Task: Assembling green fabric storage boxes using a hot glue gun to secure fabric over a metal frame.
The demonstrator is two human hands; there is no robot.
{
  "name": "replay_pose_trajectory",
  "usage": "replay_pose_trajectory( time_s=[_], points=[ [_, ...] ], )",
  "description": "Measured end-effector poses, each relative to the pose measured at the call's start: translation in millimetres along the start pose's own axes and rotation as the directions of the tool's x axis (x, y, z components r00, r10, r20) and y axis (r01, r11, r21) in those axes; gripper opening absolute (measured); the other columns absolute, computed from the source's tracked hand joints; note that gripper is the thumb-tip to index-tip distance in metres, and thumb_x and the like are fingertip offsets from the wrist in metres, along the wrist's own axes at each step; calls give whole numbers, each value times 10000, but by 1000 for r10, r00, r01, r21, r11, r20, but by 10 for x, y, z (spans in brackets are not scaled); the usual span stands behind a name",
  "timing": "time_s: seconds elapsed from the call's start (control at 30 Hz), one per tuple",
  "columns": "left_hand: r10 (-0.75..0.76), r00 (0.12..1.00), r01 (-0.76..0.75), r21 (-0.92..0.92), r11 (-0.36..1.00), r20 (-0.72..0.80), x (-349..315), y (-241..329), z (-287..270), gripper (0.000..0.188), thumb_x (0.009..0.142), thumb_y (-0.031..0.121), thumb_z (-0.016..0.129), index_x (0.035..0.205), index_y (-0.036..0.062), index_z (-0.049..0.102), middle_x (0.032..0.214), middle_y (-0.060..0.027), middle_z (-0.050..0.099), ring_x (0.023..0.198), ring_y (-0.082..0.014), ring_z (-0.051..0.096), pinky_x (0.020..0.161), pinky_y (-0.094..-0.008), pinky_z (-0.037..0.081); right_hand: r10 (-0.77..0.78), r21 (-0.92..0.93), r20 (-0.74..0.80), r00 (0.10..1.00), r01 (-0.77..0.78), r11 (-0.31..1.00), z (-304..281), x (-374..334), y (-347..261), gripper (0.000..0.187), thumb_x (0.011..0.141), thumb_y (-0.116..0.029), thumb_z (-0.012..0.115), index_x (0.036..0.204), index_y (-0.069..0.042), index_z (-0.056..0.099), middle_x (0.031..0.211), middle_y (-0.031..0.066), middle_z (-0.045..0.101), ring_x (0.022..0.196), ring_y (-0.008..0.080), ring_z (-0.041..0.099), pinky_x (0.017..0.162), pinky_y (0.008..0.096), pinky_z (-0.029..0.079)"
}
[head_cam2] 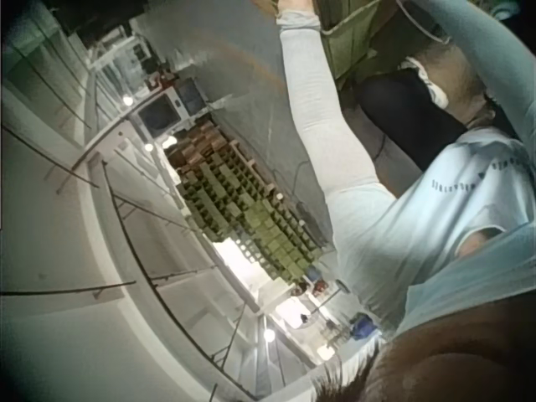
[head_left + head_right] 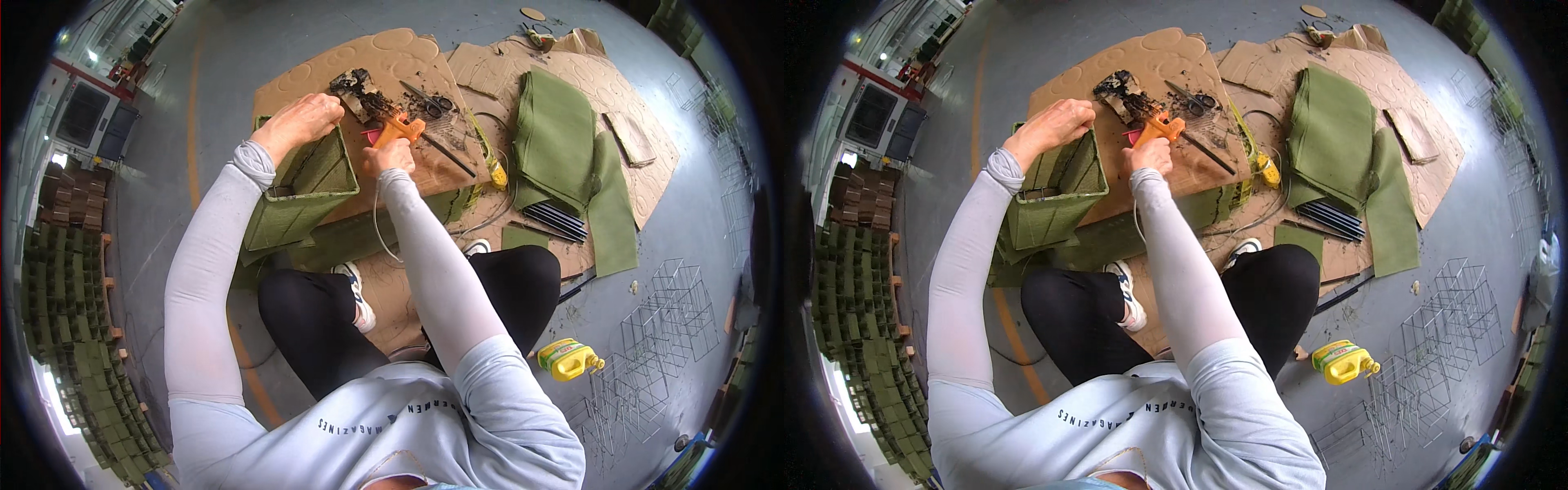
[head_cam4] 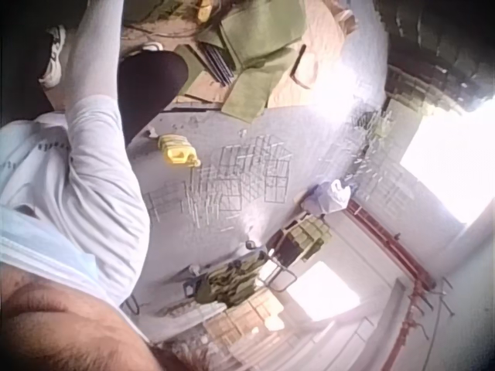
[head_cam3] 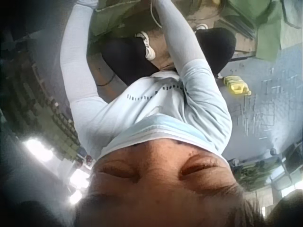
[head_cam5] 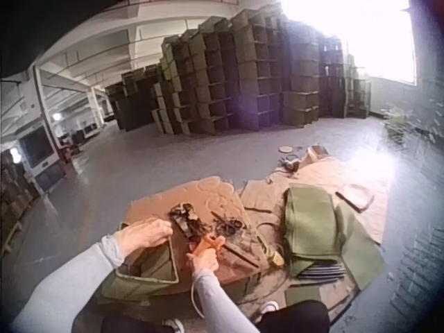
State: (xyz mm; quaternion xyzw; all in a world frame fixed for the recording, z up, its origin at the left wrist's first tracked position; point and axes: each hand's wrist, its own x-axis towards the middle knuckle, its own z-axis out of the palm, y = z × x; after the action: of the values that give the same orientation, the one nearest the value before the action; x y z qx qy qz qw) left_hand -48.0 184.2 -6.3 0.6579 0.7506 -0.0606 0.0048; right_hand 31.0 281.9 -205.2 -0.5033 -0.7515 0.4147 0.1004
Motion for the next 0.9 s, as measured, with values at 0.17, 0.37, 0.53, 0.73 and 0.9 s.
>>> replay_pose_trajectory(
  time_s=[0.17, 0.37, 0.53, 0.73, 0.9],
  points=[
    [4, 999, -6, -60, 998, -39, -38, -177, 119, 56, 804, 27, 640, 803, -13, 600, 849, -130, 625, 863, -336, 624, 753, -422, 508, -66, 757, 453, 889, -345, 555, -412, 204, 204, 280, 708, -238, 787, 815, -21, 646, 795, 62, 636, 744, 162, 649, 608, 327, 497],
    [-26, 977, -3, -137, 991, -210, -46, -311, 345, 65, 818, 42, 641, 798, 0, 596, 850, -126, 640, 897, -328, 622, 782, -428, 504, -323, 903, 392, 862, -293, 314, -619, -140, 524, 323, 807, -32, 680, 1100, -10, 545, 916, 99, 663, 833, 211, 681, 703, 354, 559],
    [-56, 983, 36, -113, 993, -177, -69, -253, 296, 54, 827, 56, 645, 797, 22, 616, 875, -111, 647, 957, -306, 613, 815, -418, 503, -440, 943, 296, 848, -186, 275, -721, -230, 540, 524, 820, -11, 671, 1294, -48, 451, 1156, 114, 637, 1082, 241, 642, 812, 365, 546],
    [-80, 990, 70, -87, 994, -115, -55, -220, 262, 41, 818, 63, 650, 820, 28, 631, 896, -107, 636, 984, -292, 599, 852, -399, 499, -477, 963, 240, 845, -145, 228, -946, -329, 456, 519, 850, -60, 662, 1319, -43, 442, 1245, 99, 593, 1261, 273, 545, 904, 410, 529],
    [-67, 992, 57, -90, 994, -103, -77, -173, 213, 60, 824, 78, 635, 822, 19, 643, 899, -124, 642, 976, -297, 597, 837, -402, 505, -546, 987, 161, 822, -127, 101, -1253, -774, 457, 557, 836, 16, 599, 1361, -32, 419, 1269, 140, 585, 1256, 328, 536, 1028, 469, 478]
  ],
)
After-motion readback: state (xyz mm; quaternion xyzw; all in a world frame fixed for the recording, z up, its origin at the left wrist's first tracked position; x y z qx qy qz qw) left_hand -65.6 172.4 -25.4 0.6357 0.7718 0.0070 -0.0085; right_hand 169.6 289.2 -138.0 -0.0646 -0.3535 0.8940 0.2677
